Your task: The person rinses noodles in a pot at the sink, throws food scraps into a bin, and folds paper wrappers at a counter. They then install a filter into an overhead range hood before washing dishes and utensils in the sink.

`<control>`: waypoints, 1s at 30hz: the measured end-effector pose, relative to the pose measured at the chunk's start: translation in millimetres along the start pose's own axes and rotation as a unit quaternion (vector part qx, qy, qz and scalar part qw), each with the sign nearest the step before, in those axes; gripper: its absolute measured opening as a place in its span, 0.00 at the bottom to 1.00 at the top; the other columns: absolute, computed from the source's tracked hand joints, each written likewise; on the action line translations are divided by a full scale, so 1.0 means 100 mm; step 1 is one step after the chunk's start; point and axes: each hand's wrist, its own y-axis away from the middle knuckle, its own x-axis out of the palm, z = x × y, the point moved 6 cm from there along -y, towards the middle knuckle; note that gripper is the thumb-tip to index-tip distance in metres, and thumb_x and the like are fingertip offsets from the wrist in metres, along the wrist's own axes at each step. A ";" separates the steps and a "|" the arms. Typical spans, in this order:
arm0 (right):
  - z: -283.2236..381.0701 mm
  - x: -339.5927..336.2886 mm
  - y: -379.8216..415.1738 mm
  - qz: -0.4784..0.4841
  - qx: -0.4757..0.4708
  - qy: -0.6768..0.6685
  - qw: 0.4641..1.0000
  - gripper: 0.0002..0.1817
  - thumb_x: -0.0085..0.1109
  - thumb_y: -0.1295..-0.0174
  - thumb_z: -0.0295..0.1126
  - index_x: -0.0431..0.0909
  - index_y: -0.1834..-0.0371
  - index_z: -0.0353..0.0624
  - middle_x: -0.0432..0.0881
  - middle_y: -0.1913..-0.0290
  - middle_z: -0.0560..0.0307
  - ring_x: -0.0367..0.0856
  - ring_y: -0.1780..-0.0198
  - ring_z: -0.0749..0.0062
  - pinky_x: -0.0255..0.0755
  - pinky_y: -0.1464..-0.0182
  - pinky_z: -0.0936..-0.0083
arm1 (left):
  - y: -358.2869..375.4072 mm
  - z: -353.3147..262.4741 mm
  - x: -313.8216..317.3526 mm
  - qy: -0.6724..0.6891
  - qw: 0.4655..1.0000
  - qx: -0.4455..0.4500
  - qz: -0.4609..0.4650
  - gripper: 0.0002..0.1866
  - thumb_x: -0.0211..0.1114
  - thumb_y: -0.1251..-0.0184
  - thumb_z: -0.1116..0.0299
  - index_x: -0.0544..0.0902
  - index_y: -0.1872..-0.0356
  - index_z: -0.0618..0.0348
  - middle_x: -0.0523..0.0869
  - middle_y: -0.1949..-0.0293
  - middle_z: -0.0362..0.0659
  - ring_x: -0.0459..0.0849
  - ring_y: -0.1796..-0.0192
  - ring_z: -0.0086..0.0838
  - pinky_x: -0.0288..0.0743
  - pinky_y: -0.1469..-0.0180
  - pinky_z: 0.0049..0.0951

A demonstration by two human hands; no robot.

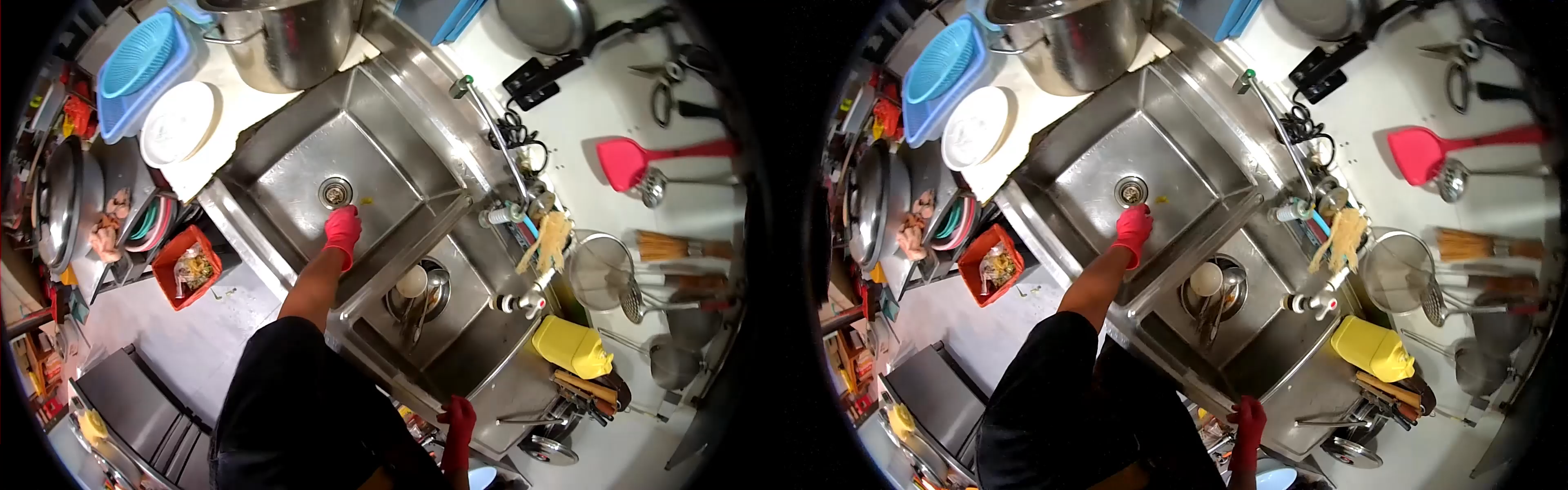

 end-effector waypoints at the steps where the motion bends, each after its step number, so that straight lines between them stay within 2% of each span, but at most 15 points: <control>1: 0.03 0.10 0.03 0.005 0.002 0.001 1.000 0.20 0.60 0.30 0.41 0.80 0.45 0.36 0.86 0.67 0.49 0.83 0.77 0.68 0.78 0.71 0.74 | -0.14 0.00 0.13 -0.025 1.000 0.015 0.003 0.09 0.67 0.40 0.62 0.86 0.61 0.51 0.88 0.59 0.49 0.87 0.54 0.49 0.80 0.52 0.48; 5: 0.31 0.41 0.25 -0.020 0.055 0.013 0.998 0.17 0.57 0.29 0.37 0.80 0.45 0.35 0.86 0.66 0.50 0.83 0.74 0.70 0.77 0.67 0.75 | -0.57 -0.06 0.51 -0.060 0.996 0.061 -0.034 0.09 0.68 0.41 0.62 0.86 0.62 0.54 0.87 0.60 0.49 0.87 0.55 0.46 0.80 0.54 0.45; 6: 0.37 0.48 0.26 -0.026 0.063 0.016 0.998 0.17 0.56 0.29 0.35 0.80 0.44 0.35 0.86 0.66 0.51 0.83 0.74 0.71 0.77 0.67 0.76 | -0.64 -0.13 0.54 -0.098 0.992 0.083 -0.003 0.11 0.68 0.40 0.60 0.85 0.61 0.53 0.87 0.59 0.47 0.86 0.55 0.45 0.81 0.54 0.45; 9: 0.35 0.58 0.31 -0.037 0.099 0.008 0.994 0.17 0.55 0.29 0.34 0.79 0.44 0.35 0.86 0.65 0.51 0.84 0.72 0.71 0.77 0.65 0.76 | -0.83 -0.18 0.78 -0.129 0.981 0.141 -0.019 0.12 0.67 0.38 0.58 0.84 0.58 0.50 0.86 0.57 0.45 0.86 0.55 0.43 0.81 0.54 0.45; 10: 0.27 0.58 0.31 -0.041 0.116 0.003 0.992 0.17 0.55 0.29 0.34 0.80 0.44 0.36 0.86 0.66 0.51 0.84 0.73 0.71 0.77 0.66 0.76 | -0.89 -0.17 0.91 -0.199 0.970 0.138 -0.006 0.13 0.67 0.37 0.56 0.84 0.55 0.48 0.86 0.54 0.43 0.86 0.53 0.39 0.81 0.55 0.43; 13: 0.21 0.63 0.38 -0.034 0.122 0.003 0.992 0.17 0.57 0.30 0.35 0.80 0.43 0.37 0.86 0.68 0.52 0.84 0.73 0.71 0.76 0.68 0.77 | -0.95 -0.13 1.11 -0.234 0.963 0.134 0.023 0.12 0.66 0.36 0.56 0.84 0.56 0.48 0.86 0.54 0.42 0.86 0.53 0.37 0.81 0.56 0.42; 14: 0.21 0.64 0.39 -0.040 0.143 0.004 0.989 0.18 0.58 0.30 0.35 0.80 0.43 0.37 0.86 0.67 0.52 0.84 0.73 0.71 0.75 0.68 0.77 | -0.96 -0.14 1.11 -0.238 0.962 0.133 0.018 0.10 0.65 0.34 0.56 0.85 0.60 0.48 0.87 0.57 0.42 0.87 0.54 0.38 0.81 0.56 0.41; 17: 0.28 0.68 0.36 -0.041 0.105 0.007 0.994 0.18 0.58 0.30 0.37 0.80 0.44 0.36 0.86 0.67 0.50 0.84 0.74 0.70 0.77 0.68 0.76 | -0.92 -0.15 0.96 -0.167 0.975 0.147 0.018 0.10 0.65 0.34 0.56 0.86 0.64 0.49 0.88 0.61 0.42 0.87 0.56 0.39 0.80 0.56 0.41; 20: 0.56 0.78 0.36 -0.043 0.120 0.009 0.992 0.18 0.58 0.29 0.37 0.80 0.44 0.36 0.86 0.67 0.50 0.83 0.75 0.70 0.77 0.68 0.76 | -0.91 -0.12 0.81 -0.058 0.992 0.115 0.013 0.11 0.66 0.34 0.58 0.87 0.64 0.54 0.89 0.64 0.44 0.88 0.59 0.42 0.80 0.56 0.41; 21: 0.58 0.79 0.35 -0.032 0.099 0.011 0.995 0.17 0.58 0.29 0.36 0.80 0.44 0.36 0.86 0.67 0.50 0.83 0.75 0.70 0.77 0.68 0.76 | -0.88 -0.10 0.70 0.036 0.995 0.080 0.043 0.11 0.67 0.33 0.59 0.87 0.63 0.55 0.89 0.64 0.45 0.88 0.60 0.41 0.80 0.56 0.40; 23: 0.53 0.77 0.24 -0.006 0.053 0.016 0.998 0.17 0.58 0.29 0.36 0.80 0.44 0.35 0.86 0.67 0.50 0.83 0.75 0.70 0.77 0.69 0.76 | -0.69 -0.28 0.23 0.222 0.970 0.011 0.095 0.10 0.68 0.33 0.62 0.87 0.61 0.59 0.90 0.65 0.45 0.88 0.62 0.38 0.80 0.56 0.37; 26: 0.71 0.86 0.12 0.010 0.011 -0.020 1.000 0.16 0.57 0.29 0.34 0.79 0.45 0.35 0.85 0.67 0.50 0.84 0.75 0.69 0.78 0.71 0.74 | -0.60 -0.11 0.09 0.417 0.908 0.016 0.031 0.09 0.69 0.33 0.66 0.86 0.59 0.61 0.90 0.66 0.43 0.86 0.64 0.30 0.79 0.58 0.32; 28: 0.81 0.92 0.03 0.038 -0.052 -0.024 0.998 0.15 0.58 0.30 0.34 0.80 0.46 0.37 0.85 0.68 0.52 0.83 0.76 0.70 0.77 0.73 0.75 | -0.23 -0.16 -0.67 0.437 0.898 -0.044 0.010 0.09 0.71 0.33 0.67 0.86 0.60 0.61 0.88 0.68 0.41 0.83 0.65 0.23 0.78 0.59 0.29; 30: 0.83 1.00 -0.13 0.085 -0.079 -0.006 0.993 0.14 0.58 0.31 0.33 0.80 0.46 0.38 0.82 0.71 0.58 0.79 0.77 0.74 0.75 0.74 0.77 | 0.16 -0.02 -1.27 0.506 0.861 -0.019 -0.050 0.09 0.71 0.31 0.66 0.85 0.59 0.60 0.84 0.70 0.35 0.79 0.66 0.19 0.75 0.61 0.25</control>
